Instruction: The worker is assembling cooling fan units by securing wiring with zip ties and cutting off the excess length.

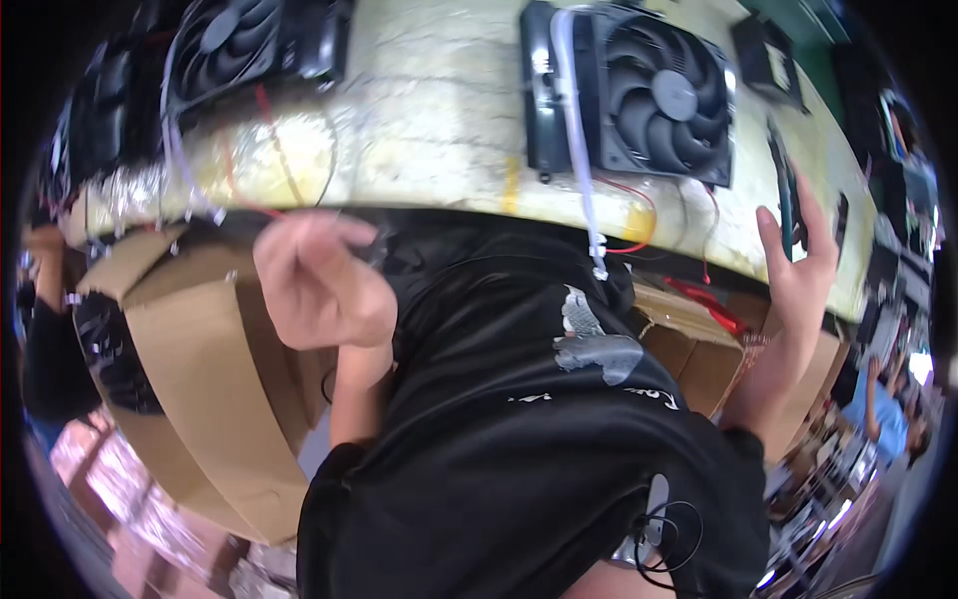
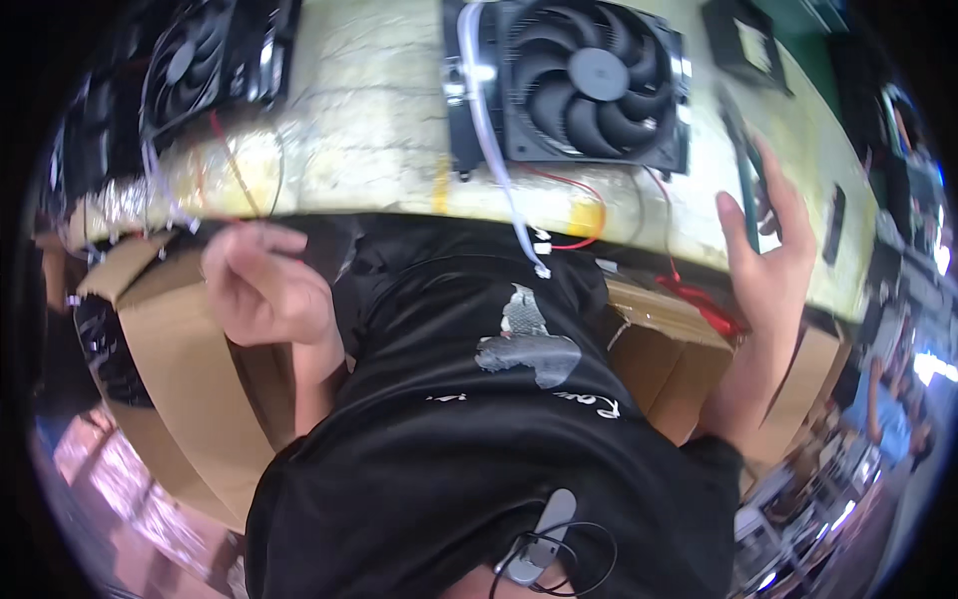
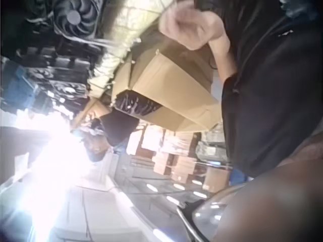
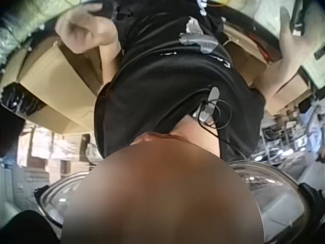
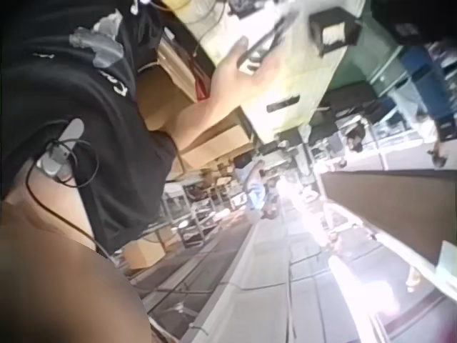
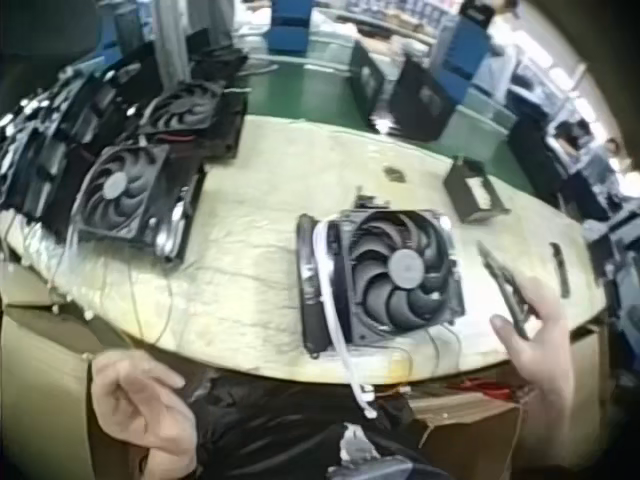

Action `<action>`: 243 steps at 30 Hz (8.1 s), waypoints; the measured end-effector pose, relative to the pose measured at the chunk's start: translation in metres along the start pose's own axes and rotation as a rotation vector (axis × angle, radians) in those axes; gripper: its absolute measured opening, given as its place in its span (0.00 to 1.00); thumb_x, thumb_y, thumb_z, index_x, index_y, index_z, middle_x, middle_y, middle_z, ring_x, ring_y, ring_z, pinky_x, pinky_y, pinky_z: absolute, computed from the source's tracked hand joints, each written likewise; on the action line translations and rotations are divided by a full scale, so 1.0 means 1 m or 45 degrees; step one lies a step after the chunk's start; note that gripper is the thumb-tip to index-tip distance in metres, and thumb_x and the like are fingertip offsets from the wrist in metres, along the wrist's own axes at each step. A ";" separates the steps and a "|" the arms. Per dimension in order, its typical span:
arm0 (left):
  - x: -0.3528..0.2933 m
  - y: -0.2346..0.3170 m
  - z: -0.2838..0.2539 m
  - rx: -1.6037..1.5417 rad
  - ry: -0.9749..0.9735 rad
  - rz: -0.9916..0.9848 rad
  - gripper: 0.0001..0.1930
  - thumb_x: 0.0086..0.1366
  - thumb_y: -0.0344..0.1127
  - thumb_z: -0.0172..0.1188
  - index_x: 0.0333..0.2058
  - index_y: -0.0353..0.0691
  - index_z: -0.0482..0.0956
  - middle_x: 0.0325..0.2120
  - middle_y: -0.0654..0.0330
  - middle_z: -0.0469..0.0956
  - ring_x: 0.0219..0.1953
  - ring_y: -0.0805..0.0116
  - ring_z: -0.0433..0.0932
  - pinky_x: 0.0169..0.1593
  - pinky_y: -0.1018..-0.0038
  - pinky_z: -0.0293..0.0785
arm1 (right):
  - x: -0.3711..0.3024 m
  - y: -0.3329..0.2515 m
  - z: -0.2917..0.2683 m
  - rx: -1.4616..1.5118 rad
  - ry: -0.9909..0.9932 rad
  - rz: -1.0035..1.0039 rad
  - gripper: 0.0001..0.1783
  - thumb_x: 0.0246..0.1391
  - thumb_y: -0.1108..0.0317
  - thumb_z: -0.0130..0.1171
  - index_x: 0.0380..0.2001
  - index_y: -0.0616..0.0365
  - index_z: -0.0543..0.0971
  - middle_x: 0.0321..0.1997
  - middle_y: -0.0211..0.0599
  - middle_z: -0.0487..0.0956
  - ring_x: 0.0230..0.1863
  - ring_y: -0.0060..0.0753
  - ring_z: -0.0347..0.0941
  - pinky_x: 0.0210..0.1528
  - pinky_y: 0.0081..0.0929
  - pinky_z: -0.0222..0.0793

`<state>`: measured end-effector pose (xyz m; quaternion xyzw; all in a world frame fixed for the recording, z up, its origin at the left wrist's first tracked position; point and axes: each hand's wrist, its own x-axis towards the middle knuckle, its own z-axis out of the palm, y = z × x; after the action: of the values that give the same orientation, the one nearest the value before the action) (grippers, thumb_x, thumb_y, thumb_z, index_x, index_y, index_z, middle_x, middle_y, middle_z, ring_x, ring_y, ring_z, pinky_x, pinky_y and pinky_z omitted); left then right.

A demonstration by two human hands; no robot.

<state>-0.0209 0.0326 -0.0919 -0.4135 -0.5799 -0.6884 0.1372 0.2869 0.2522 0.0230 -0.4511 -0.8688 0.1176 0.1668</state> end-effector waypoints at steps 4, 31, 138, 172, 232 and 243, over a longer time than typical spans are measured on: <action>-0.079 -0.030 -0.059 0.409 0.158 -0.490 0.04 0.67 0.19 0.51 0.39 0.29 0.74 0.33 0.57 0.72 0.25 0.75 0.72 0.29 0.80 0.71 | 0.007 0.076 0.039 -0.072 -0.062 0.265 0.32 0.52 0.63 0.67 0.59 0.61 0.72 0.54 0.41 0.77 0.55 0.30 0.71 0.61 0.28 0.61; 0.272 -0.130 0.474 -0.631 -0.853 -1.576 0.47 0.52 0.66 0.65 0.61 0.37 0.65 0.58 0.43 0.66 0.59 0.50 0.68 0.59 0.58 0.67 | 0.076 0.013 -0.028 1.204 -0.089 0.124 0.32 0.33 0.58 0.79 0.40 0.65 0.78 0.35 0.34 0.81 0.37 0.17 0.75 0.42 0.20 0.73; 0.203 0.081 0.251 -1.265 -0.517 -1.016 0.22 0.68 0.45 0.49 0.52 0.33 0.72 0.47 0.53 0.77 0.48 0.61 0.78 0.53 0.62 0.75 | 0.188 0.010 -0.061 2.203 -0.194 0.385 0.26 0.57 0.47 0.60 0.48 0.57 0.76 0.41 0.36 0.81 0.39 0.30 0.79 0.48 0.31 0.76; 0.322 -0.234 0.411 -0.455 0.728 -1.685 0.42 0.32 0.27 0.71 0.51 0.25 0.62 0.49 0.47 0.73 0.43 0.54 0.78 0.43 0.63 0.81 | 0.288 0.169 -0.035 1.260 0.602 0.357 0.25 0.62 0.66 0.56 0.61 0.57 0.68 0.59 0.37 0.74 0.60 0.26 0.68 0.59 0.24 0.59; 0.055 0.042 0.103 0.420 -0.962 -0.571 0.16 0.68 0.28 0.51 0.52 0.28 0.75 0.15 0.49 0.67 0.18 0.73 0.65 0.25 0.71 0.65 | 0.089 -0.034 0.053 1.777 -0.594 0.580 0.37 0.36 0.67 0.76 0.50 0.68 0.70 0.43 0.43 0.78 0.42 0.31 0.78 0.46 0.28 0.76; 0.088 0.052 0.120 0.811 -1.292 -0.269 0.18 0.68 0.28 0.49 0.53 0.27 0.72 0.22 0.36 0.71 0.24 0.40 0.73 0.30 0.55 0.66 | 0.172 0.074 -0.008 -0.098 0.107 -0.169 0.15 0.54 0.60 0.61 0.41 0.56 0.82 0.38 0.37 0.83 0.39 0.41 0.80 0.43 0.34 0.74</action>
<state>0.0084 0.1522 0.0057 -0.5689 -0.7883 -0.2078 -0.1085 0.2529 0.4364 0.0355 -0.4030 -0.8930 0.0536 0.1931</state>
